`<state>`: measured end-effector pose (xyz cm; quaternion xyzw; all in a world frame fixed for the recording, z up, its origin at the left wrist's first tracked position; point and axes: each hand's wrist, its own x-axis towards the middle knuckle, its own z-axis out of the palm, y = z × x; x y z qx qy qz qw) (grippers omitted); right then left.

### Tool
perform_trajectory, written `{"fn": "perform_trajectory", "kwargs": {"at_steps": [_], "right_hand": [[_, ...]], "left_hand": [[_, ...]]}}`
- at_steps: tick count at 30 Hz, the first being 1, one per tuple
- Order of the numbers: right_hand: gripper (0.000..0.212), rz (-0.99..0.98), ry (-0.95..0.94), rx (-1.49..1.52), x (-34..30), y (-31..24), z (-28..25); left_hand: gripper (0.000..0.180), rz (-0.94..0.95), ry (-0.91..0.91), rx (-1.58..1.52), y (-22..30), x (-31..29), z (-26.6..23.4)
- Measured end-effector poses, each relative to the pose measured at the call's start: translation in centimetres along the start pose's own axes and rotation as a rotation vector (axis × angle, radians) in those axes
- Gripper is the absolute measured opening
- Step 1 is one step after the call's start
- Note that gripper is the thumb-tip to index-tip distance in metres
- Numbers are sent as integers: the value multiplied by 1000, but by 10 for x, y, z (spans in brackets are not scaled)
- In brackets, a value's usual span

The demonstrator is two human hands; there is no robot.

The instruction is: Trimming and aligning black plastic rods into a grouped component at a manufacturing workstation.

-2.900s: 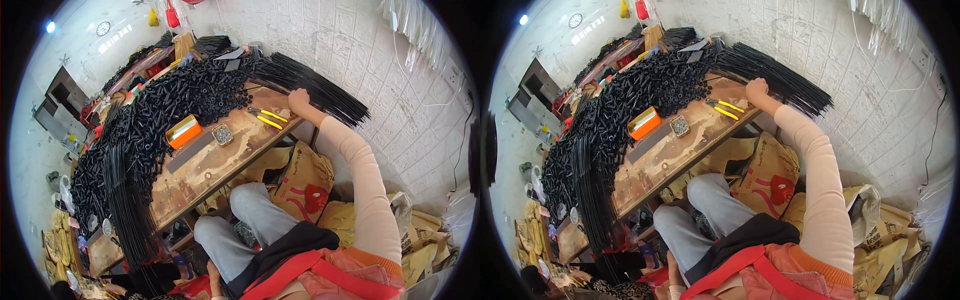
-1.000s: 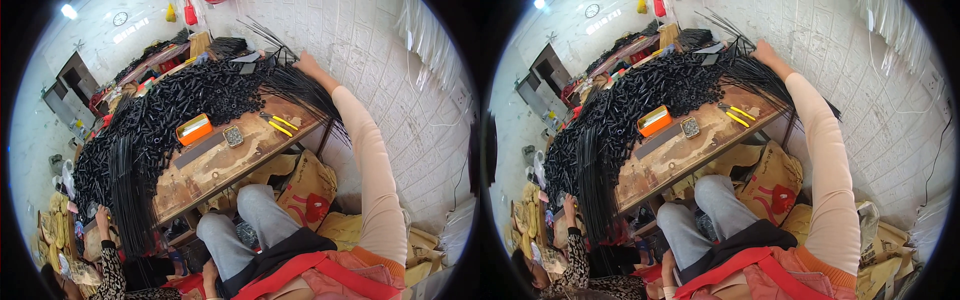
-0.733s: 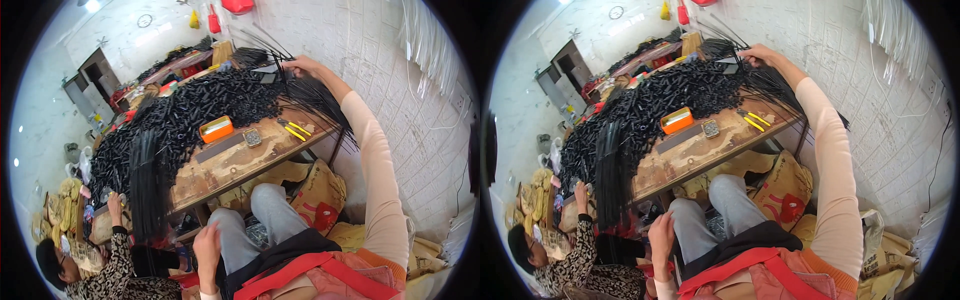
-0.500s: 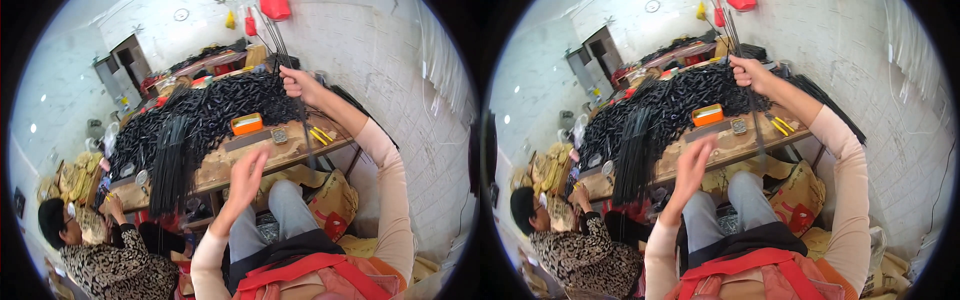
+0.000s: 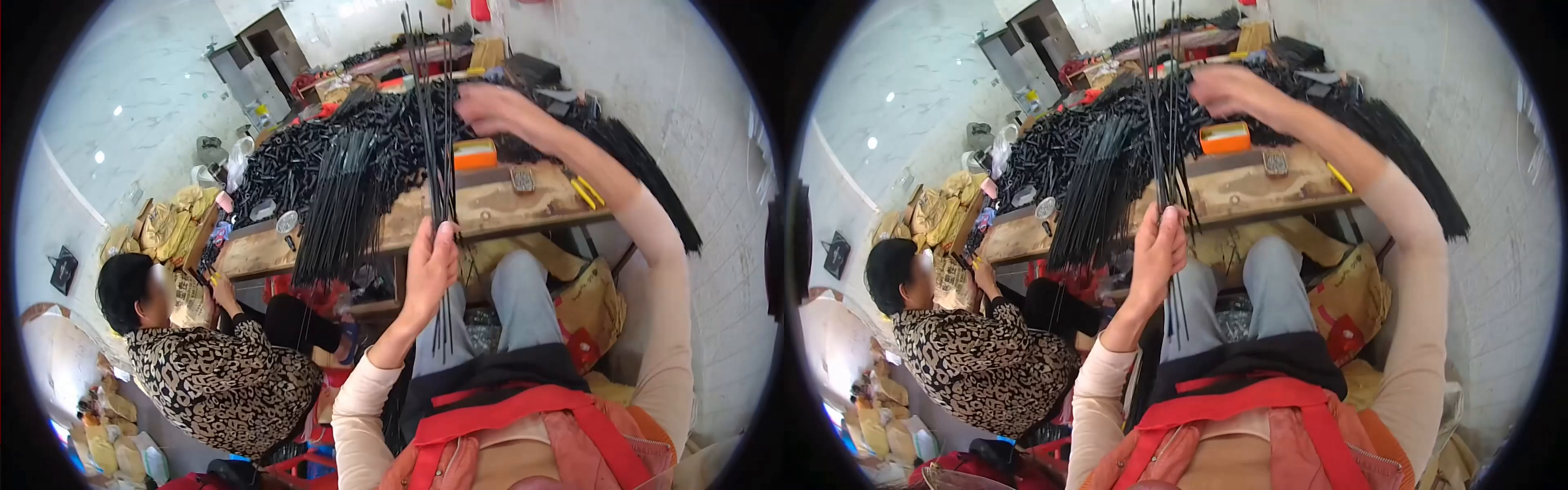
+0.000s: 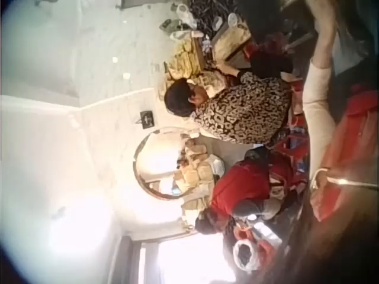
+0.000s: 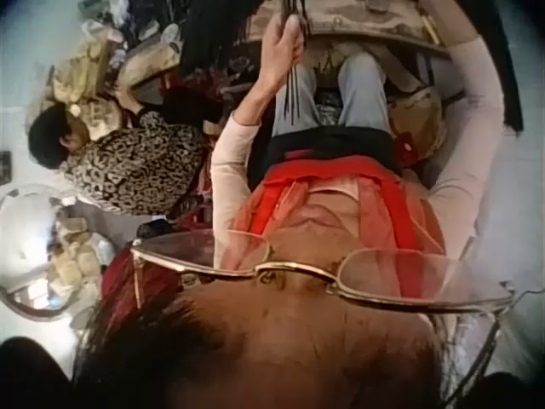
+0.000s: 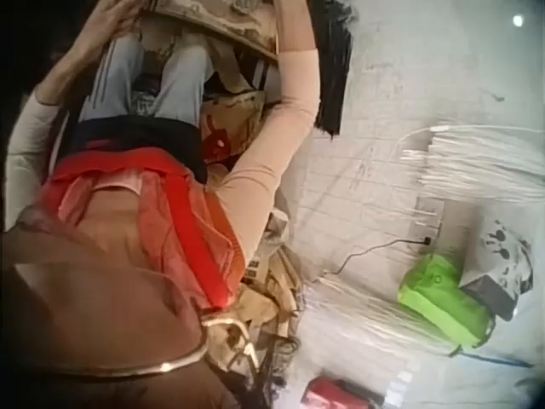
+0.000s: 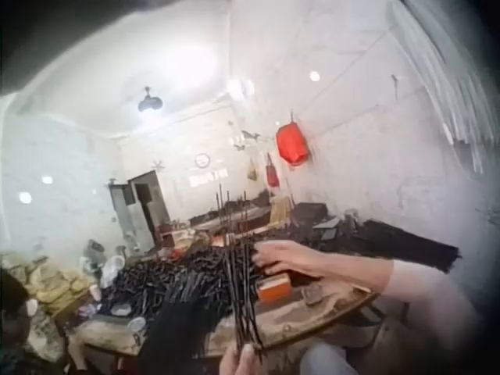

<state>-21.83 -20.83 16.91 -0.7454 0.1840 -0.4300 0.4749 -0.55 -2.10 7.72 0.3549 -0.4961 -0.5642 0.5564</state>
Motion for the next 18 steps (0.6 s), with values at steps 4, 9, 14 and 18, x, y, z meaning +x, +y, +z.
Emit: {"fn": "perform_trajectory", "kwargs": {"at_steps": [4,9,14,18], "right_hand": [[46,123,56,577,58,-15,52],[48,252,-188,505,3,-21,90],[63,516,-131,178,-19,-11,19],[39,383,189,-807,-46,46,-149]], "left_hand": [[39,-110,-240,-86,-27,-16,-2],[53,-221,-333,-264,1,-11,-14],[46,-288,-327,-342,11,-4,-8],[38,-193,-261,-161,16,-7,12]]}}
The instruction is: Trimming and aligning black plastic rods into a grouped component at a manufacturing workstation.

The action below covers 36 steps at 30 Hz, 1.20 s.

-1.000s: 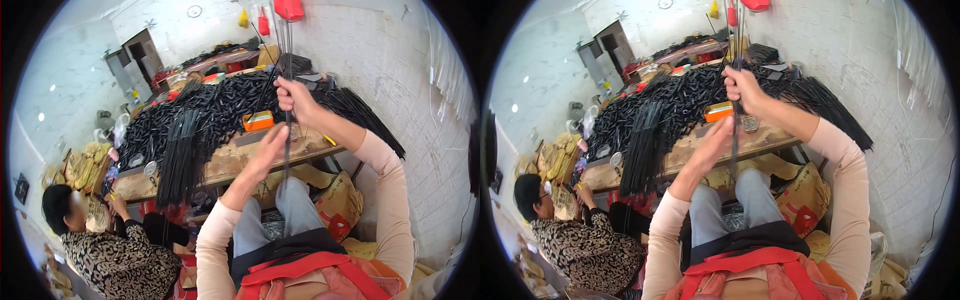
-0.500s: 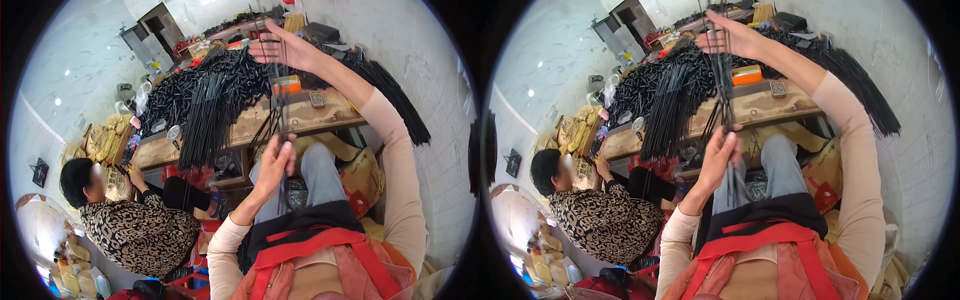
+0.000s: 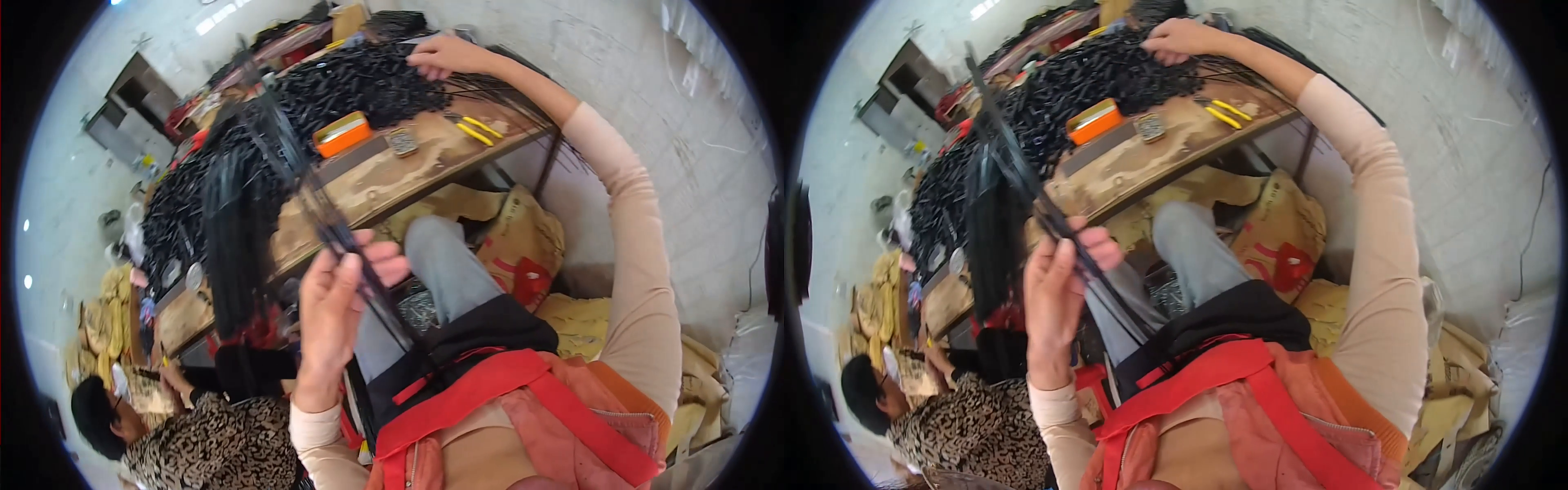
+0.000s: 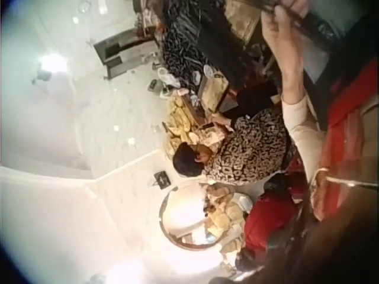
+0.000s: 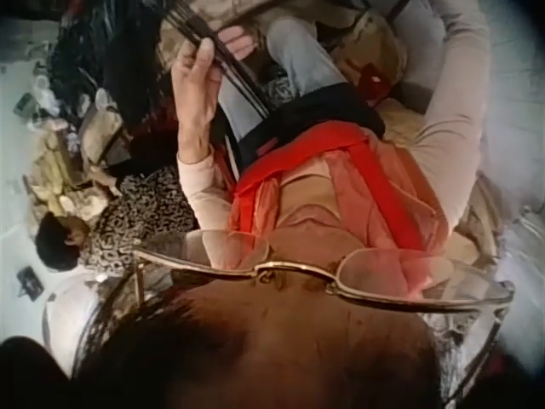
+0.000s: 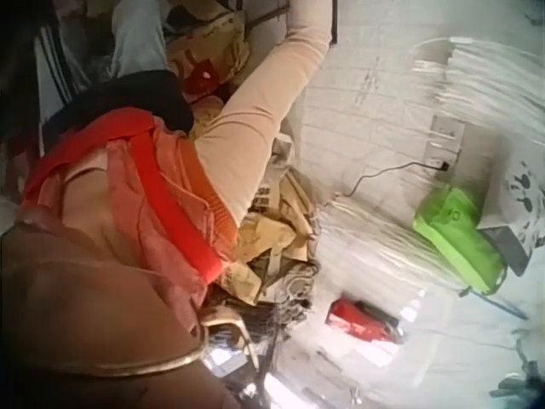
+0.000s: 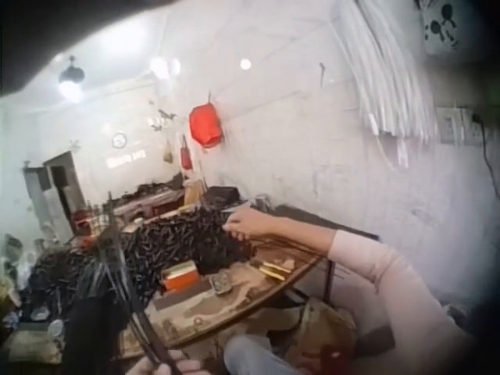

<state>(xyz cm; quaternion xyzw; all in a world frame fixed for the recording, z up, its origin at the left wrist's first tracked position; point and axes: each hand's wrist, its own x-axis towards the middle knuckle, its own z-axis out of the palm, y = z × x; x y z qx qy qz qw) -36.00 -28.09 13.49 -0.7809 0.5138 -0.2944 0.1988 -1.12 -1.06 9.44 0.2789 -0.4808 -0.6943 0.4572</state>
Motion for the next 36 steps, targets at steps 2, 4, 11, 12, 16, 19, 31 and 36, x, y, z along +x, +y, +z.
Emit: {"fn": "perform_trajectory", "kwargs": {"at_steps": [2,4,11,12,16,19,31,36], "right_hand": [[30,-32,264,-717,-12,95,-23],[26,206,333,-698,-37,141,2],[17,335,176,-821,-68,229,50],[16,327,256,-813,-61,229,49],[16,231,412,-624,-36,187,11],[23,4,336,-144,-13,90,12],[14,-7,-326,849,-122,-134,141],[17,-129,-423,542,-131,-150,144]], "left_hand": [[36,74,16,48,5,18,8],[37,5,17,-10,4,25,12],[34,-97,86,-49,-9,39,24],[33,-78,105,-31,-10,42,22],[32,-65,105,-90,-15,58,16],[34,-38,114,-139,-18,66,5],[23,37,252,-121,-30,78,-35],[21,75,285,-149,-28,62,-42]]}}
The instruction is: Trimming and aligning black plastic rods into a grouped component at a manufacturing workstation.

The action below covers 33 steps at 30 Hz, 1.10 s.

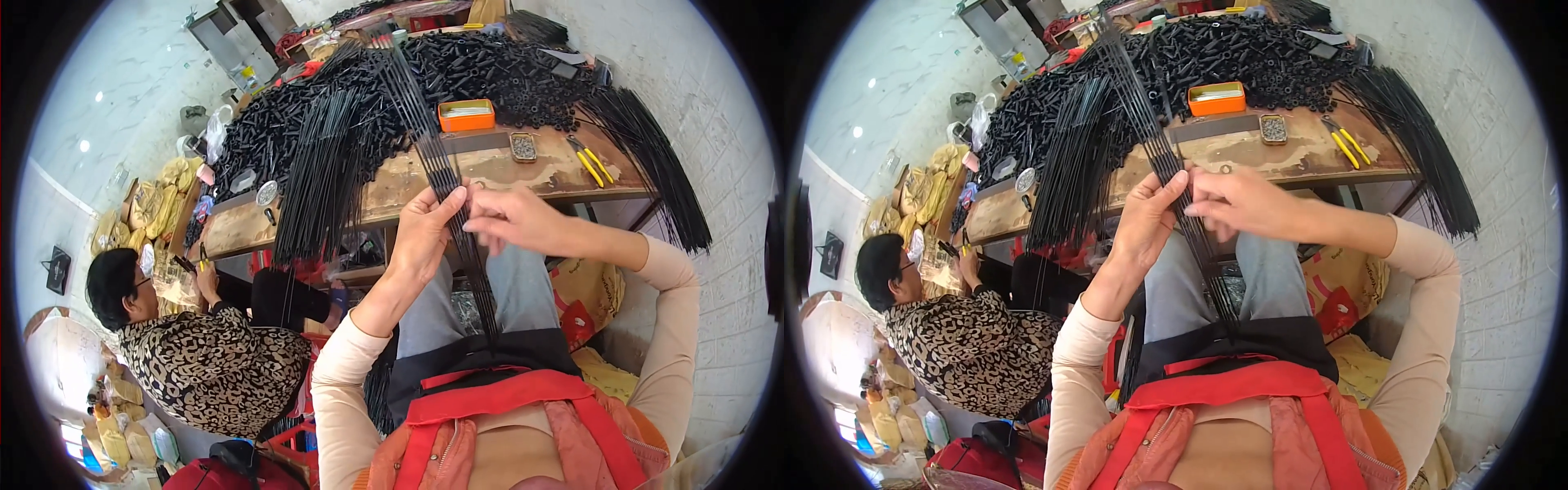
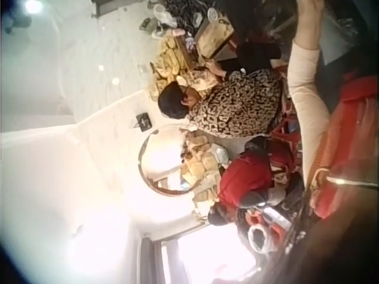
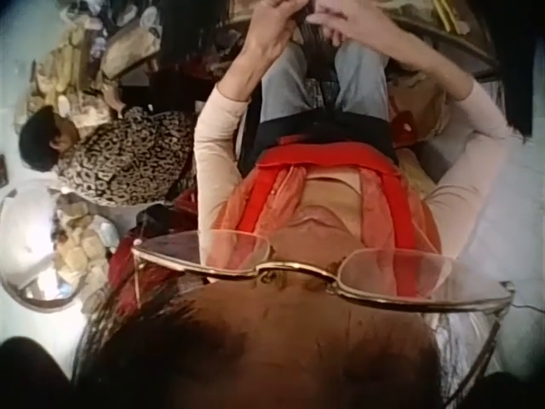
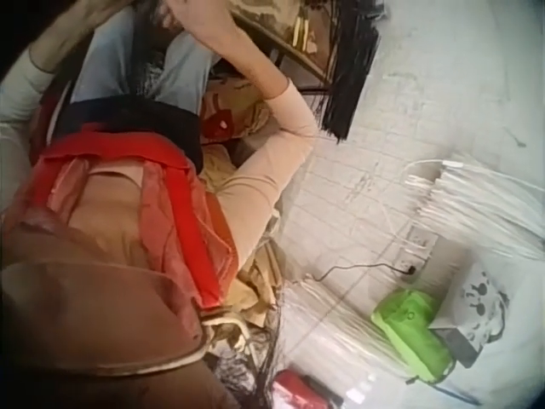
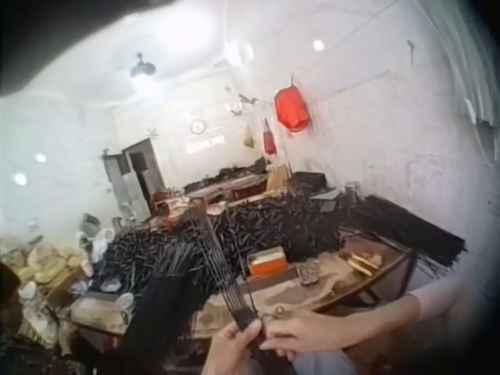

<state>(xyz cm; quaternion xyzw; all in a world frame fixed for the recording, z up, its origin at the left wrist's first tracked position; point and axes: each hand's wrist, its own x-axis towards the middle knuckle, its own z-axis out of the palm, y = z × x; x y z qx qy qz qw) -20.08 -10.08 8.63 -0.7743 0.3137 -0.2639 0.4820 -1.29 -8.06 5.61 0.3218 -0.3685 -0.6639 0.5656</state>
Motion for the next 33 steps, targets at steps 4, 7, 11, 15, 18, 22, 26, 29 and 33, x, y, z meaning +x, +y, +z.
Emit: {"fn": "perform_trajectory", "kwargs": {"at_steps": [4,7,11,15,18,22,26,29,33], "right_hand": [[27,-114,387,-207,35,-5,-30],[30,-212,314,195,74,-16,-40],[40,-67,-67,745,73,-18,-22],[40,-14,-154,762,68,-20,-26],[36,29,-89,583,74,-33,-26],[31,-30,-36,479,76,-36,-31],[27,4,45,298,53,-8,-16],[22,-225,91,-36,29,64,18],[17,-113,-106,176,39,91,22]], "left_hand": [[25,-72,-42,-9,13,-6,-4],[34,-95,-127,63,12,-12,-3],[44,-200,-272,-52,20,-21,-6],[45,-183,-334,-19,24,-18,-9],[46,-137,-339,19,29,-3,-10],[46,-78,-355,-68,27,9,-9],[49,-204,-225,-330,-6,21,-38],[53,-342,-56,-478,-25,53,-52],[53,-496,-147,-313,-13,135,-63]]}}
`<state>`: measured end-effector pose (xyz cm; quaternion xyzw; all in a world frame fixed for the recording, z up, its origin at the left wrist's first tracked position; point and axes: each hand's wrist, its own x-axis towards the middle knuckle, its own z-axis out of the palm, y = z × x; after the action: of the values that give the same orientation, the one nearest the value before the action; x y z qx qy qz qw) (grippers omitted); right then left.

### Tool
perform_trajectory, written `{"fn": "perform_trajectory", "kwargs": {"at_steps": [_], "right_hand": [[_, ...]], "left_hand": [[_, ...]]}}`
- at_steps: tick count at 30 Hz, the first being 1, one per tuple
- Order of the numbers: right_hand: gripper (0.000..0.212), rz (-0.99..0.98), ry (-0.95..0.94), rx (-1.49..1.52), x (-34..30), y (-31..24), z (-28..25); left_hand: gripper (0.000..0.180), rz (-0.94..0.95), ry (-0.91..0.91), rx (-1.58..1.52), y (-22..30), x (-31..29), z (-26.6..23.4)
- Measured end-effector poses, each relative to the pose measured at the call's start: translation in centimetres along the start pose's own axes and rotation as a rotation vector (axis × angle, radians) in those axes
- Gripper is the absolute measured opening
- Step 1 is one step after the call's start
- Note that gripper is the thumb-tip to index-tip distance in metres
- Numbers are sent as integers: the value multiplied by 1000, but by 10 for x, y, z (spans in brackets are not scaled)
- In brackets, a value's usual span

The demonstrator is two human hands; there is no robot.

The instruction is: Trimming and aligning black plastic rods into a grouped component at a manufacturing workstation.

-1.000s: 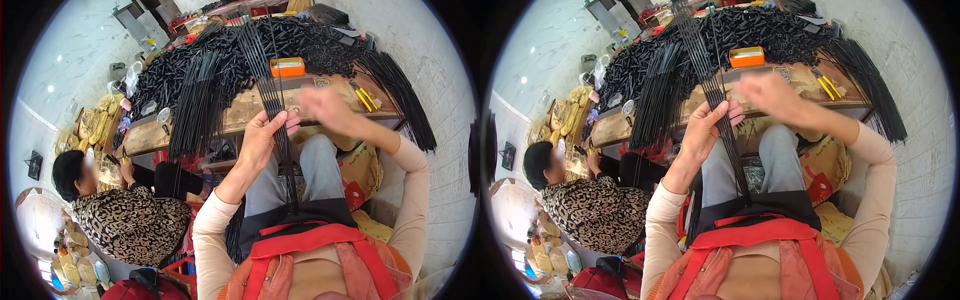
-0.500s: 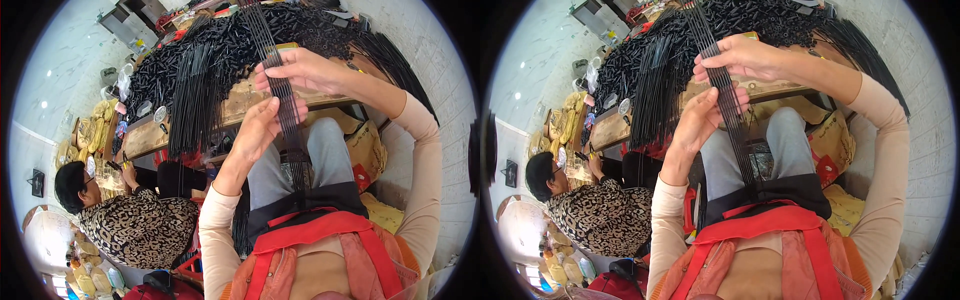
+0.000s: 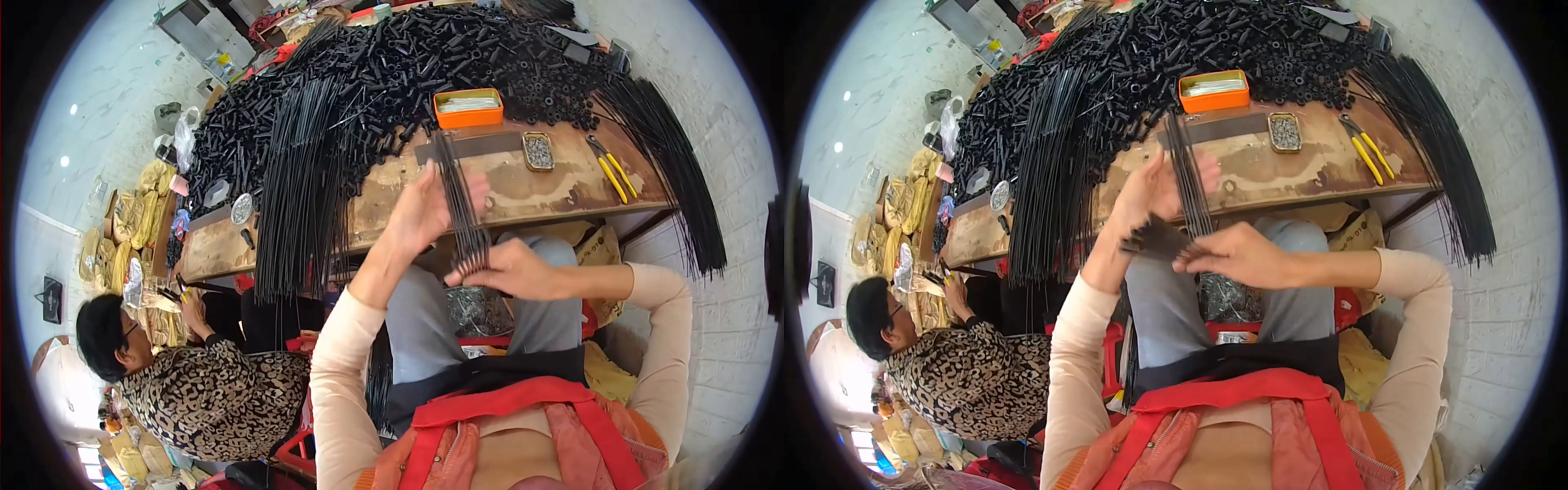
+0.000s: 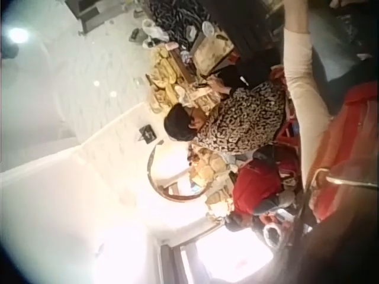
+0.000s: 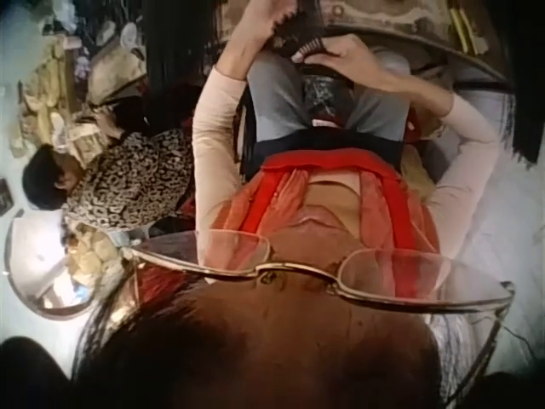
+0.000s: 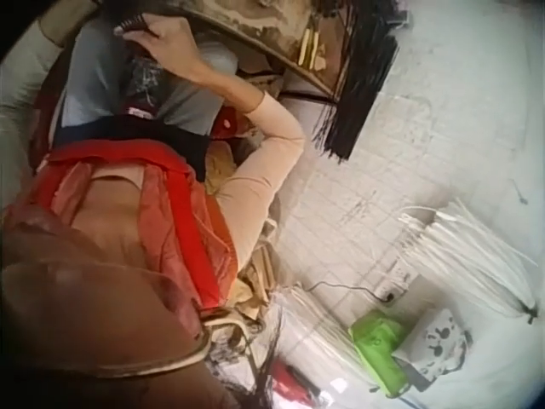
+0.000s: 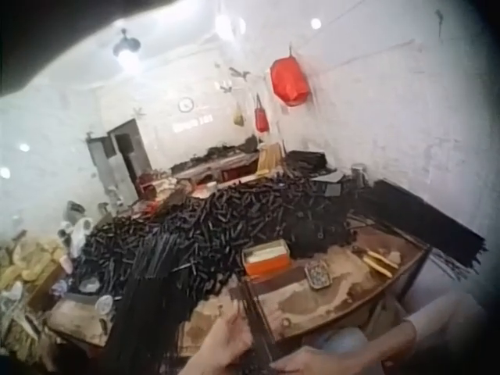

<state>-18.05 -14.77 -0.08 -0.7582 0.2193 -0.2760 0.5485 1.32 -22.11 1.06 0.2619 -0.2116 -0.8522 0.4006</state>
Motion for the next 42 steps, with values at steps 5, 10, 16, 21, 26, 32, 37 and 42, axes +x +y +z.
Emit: {"fn": "perform_trajectory", "kwargs": {"at_steps": [5,10,16,21,26,32,37,42], "right_hand": [[20,65,44,-26,58,38,-10],[24,-6,224,-151,41,70,-27],[33,-20,161,-233,41,77,-27],[41,-155,101,-219,46,52,-67],[25,-199,321,-833,144,81,-182],[15,65,179,-1214,200,138,-245],[14,50,345,-1035,179,114,-243],[17,-299,365,-940,126,21,-185]], "left_hand": [[40,898,249,555,12,51,-158],[23,165,117,767,-3,-52,-4],[22,571,197,816,-10,-63,64],[22,590,152,883,-17,-61,49],[24,553,164,926,-17,-63,59],[28,525,72,880,-18,-59,59],[30,661,22,811,-21,-52,55],[28,581,103,700,-13,-49,59]]}}
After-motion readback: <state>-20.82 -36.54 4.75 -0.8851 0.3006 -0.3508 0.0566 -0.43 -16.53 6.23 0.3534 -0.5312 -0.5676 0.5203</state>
